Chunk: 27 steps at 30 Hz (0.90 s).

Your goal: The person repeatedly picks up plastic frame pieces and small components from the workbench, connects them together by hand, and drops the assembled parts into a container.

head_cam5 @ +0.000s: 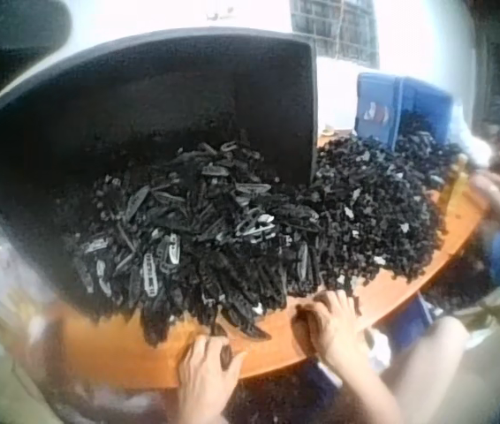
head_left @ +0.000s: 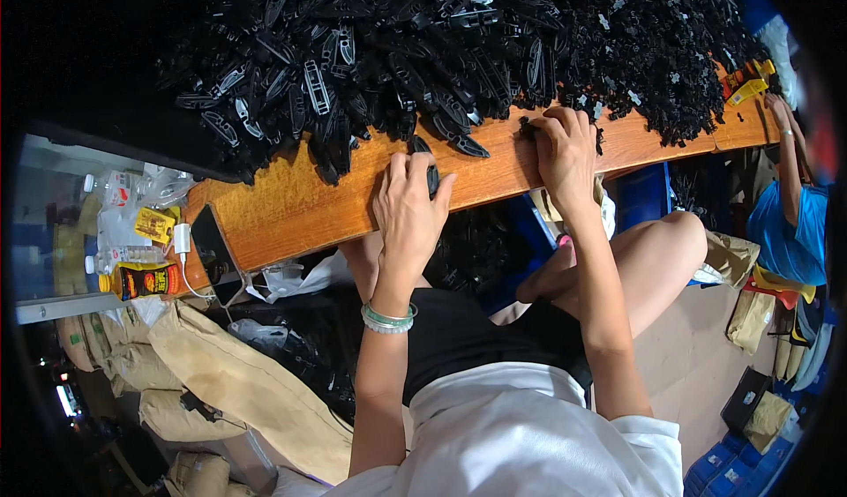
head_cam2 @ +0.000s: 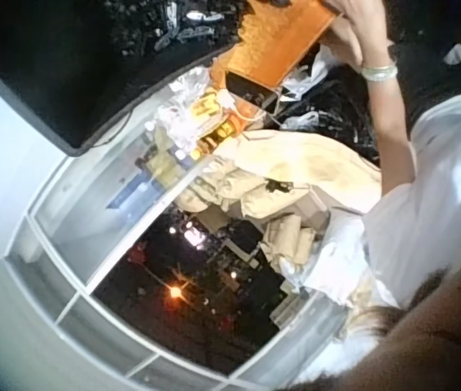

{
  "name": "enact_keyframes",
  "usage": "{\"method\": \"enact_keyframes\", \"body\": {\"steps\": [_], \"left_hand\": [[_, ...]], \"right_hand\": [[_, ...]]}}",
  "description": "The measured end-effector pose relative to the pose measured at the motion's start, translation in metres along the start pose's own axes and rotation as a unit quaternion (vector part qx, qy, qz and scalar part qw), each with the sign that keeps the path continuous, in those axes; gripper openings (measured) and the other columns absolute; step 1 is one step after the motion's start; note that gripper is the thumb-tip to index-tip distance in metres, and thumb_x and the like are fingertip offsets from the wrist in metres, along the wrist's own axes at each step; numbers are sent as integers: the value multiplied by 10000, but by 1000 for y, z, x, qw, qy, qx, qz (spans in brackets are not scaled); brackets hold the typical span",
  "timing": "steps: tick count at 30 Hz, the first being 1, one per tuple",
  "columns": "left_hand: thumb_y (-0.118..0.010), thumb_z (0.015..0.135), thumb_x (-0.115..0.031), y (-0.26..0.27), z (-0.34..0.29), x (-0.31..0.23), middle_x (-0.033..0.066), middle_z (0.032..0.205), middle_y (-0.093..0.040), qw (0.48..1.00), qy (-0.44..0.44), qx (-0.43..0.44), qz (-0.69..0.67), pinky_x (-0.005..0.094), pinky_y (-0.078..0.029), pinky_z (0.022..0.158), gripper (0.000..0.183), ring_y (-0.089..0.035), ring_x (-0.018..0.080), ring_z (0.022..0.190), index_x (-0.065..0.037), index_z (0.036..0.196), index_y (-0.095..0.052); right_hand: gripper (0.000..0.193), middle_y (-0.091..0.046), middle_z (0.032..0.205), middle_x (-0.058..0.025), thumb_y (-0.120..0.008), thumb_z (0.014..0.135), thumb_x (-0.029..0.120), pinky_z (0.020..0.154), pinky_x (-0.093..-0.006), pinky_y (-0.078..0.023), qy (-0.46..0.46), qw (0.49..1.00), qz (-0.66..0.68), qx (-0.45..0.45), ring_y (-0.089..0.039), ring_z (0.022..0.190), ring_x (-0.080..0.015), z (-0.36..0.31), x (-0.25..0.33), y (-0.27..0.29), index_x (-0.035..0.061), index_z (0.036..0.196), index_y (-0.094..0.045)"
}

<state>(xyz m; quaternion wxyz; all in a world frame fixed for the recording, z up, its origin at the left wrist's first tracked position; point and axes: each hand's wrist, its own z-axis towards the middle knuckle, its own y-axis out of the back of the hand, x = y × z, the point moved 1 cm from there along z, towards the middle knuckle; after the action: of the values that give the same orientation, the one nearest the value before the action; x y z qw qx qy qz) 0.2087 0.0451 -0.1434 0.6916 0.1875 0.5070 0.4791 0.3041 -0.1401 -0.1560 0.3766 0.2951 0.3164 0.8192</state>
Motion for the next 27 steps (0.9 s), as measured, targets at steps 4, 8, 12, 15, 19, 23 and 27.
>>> {"method": "enact_keyframes", "body": {"steps": [4,8,12,15,19,23,27], "left_hand": [[-654,766,-74,4,-16,7,128,834,-554,998,30,-39,-34,383,-460,622,190,-583,316,730,-24,927,-565],[-628,804,-10,2,-30,3,78,773,-597,929,179,-19,-323,265,-487,561,154,-613,174,665,-10,937,-549],[-604,855,-9,0,-40,-15,74,791,-615,819,220,-27,-530,221,-513,594,110,-619,112,674,24,937,-539],[-588,864,1,1,-44,-23,71,866,-624,853,203,-11,-480,218,-490,691,123,-597,84,811,28,983,-572],[-566,844,61,10,-41,-29,108,930,-627,804,193,35,-561,237,-523,722,291,-612,116,833,28,1125,-497],[-562,796,135,11,-39,-14,137,966,-620,766,156,149,-605,275,-561,733,440,-623,153,866,31,1192,-402],[-606,766,133,20,-39,-8,151,898,-616,704,170,188,-664,271,-571,649,322,-669,220,750,17,1020,-446]], "right_hand": [[171,-589,869,-97,-623,724,-37,716,-367,-427,0,997,71,-6,-536,831,-278,-8,4,-1,23,883,-609],[185,-613,859,-100,-639,727,-62,662,-331,-461,-19,983,157,-93,-568,776,-247,-17,4,1,0,899,-615],[176,-634,839,-110,-645,743,-60,679,-282,-468,-132,931,337,-43,-601,745,-207,-28,60,34,-8,911,-652],[167,-644,853,-108,-644,754,-66,720,-265,-473,-149,889,432,27,-612,778,-184,-37,84,36,-22,913,-668],[163,-654,859,-115,-646,745,-60,724,-267,-479,-154,873,457,76,-623,805,-188,-34,78,47,-24,900,-678],[180,-655,856,-121,-642,734,-69,691,-282,-495,-105,876,457,111,-637,778,-212,-33,73,55,-13,901,-679],[175,-654,853,-125,-641,735,-69,693,-284,-497,-112,866,473,116,-640,784,-220,-31,68,59,-13,897,-680]]}}
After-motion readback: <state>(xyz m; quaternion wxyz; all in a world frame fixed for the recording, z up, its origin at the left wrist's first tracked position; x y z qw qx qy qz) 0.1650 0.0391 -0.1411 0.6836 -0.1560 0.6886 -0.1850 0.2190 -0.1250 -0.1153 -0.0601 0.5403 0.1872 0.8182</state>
